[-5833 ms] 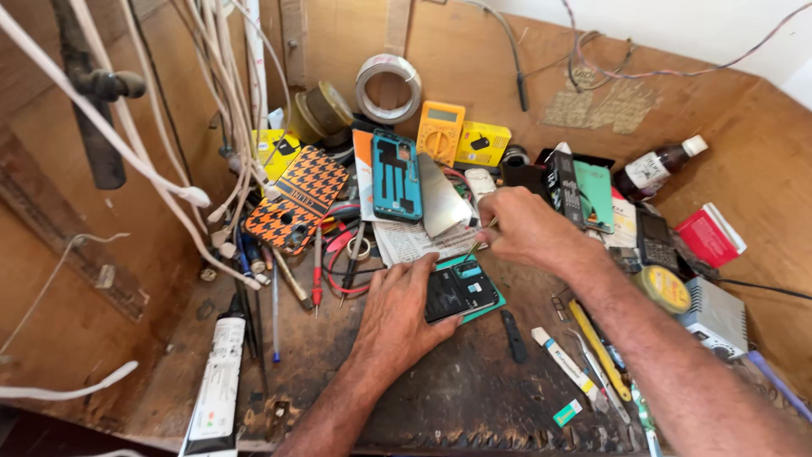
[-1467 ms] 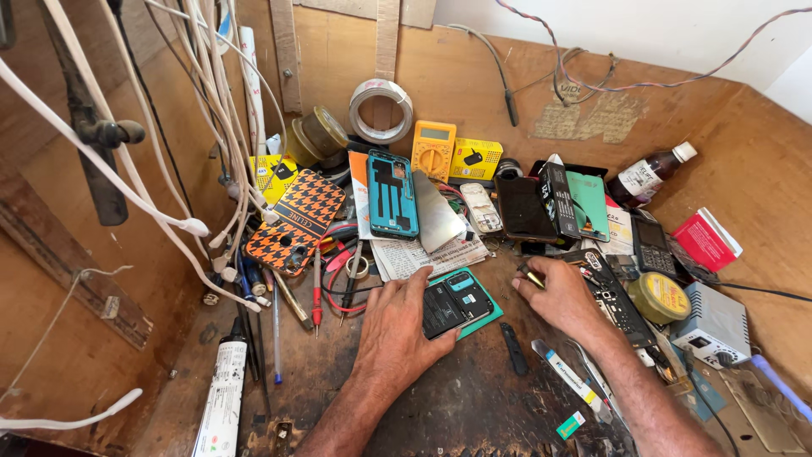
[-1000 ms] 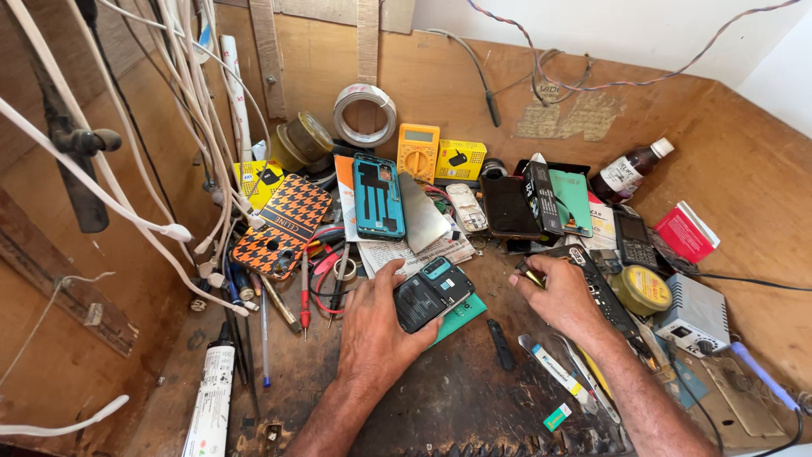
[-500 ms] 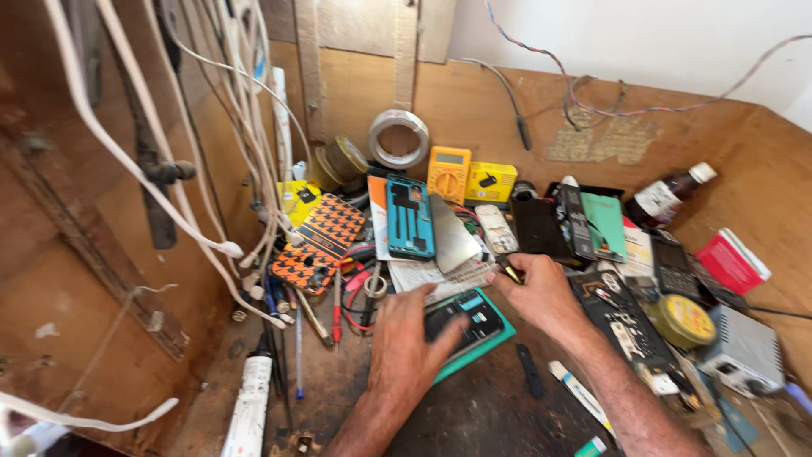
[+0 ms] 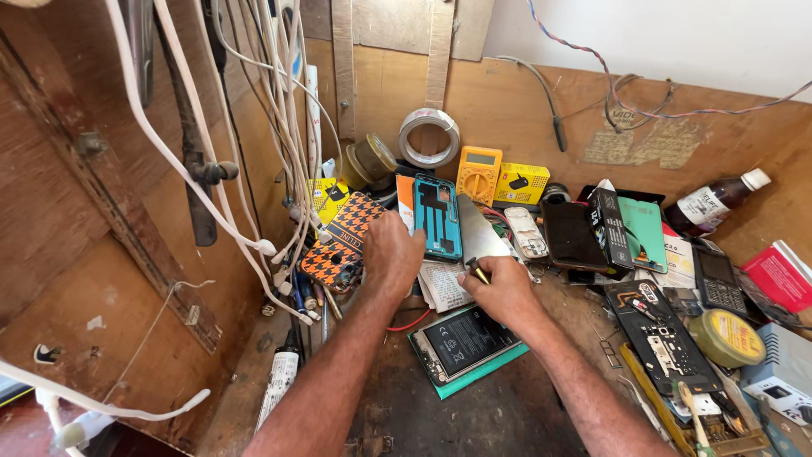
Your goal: The person uses a small screwdriver to repeatedly tighten screws on the back of a disassembled smartphone. The phone is held steady with the left hand while the right hand turns the tool. The person briefly lifts the phone to inspect the back before continuing to work on the same area.
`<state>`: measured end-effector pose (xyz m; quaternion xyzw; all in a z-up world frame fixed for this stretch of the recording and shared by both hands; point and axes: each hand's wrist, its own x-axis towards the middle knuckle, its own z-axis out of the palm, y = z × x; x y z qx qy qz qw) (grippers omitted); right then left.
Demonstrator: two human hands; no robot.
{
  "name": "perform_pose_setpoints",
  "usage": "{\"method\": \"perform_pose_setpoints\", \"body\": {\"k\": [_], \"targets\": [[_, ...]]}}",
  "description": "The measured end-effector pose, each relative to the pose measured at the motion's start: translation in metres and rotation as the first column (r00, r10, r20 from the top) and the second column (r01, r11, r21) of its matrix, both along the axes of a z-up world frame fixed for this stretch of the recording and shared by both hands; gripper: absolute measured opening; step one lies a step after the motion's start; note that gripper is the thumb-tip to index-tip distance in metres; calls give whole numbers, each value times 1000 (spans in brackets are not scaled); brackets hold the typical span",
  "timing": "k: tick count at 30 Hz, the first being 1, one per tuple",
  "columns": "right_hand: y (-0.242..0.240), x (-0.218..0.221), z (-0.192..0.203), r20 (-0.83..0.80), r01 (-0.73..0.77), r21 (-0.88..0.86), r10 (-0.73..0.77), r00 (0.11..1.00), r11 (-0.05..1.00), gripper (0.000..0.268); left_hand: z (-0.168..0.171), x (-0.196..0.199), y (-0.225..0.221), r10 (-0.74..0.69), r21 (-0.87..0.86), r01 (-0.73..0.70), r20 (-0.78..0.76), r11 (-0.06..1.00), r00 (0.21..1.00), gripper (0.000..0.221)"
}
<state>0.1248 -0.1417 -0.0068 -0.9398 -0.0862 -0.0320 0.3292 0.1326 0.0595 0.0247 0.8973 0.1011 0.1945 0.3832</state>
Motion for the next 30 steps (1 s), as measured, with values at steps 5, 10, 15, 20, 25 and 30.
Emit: {"method": "perform_pose_setpoints", "body": {"k": [5, 10, 15, 20, 25, 30], "targets": [[-10, -2, -4, -3, -3, 45, 3, 1000, 999, 28, -2, 6, 1, 22, 21, -24, 80, 999, 997, 16], [-14, -8, -6, -24, 18, 56, -16, 1000, 998, 30, -2, -10, 6, -10, 3, 10, 221, 1000, 975, 13], [-13, -8, -5, -26, 24, 70, -23, 999, 997, 29, -1, -33, 9, -95, -62, 118, 298, 991, 950, 13], [-13, -10, -4, -68, 39, 76, -34, 997, 996, 28, -8, -50, 8, -91, -148, 142, 312, 979, 946, 15], [-12, -10, -4, -54, 29, 64, -26, 998, 998, 29, -16, -60, 6, -77, -190, 147, 334, 971, 940, 17], [-13, -11, -4, -47, 24, 72, -21, 999, 997, 27, -20, -63, 5, -67, -247, 146, 303, 958, 951, 18]]}}
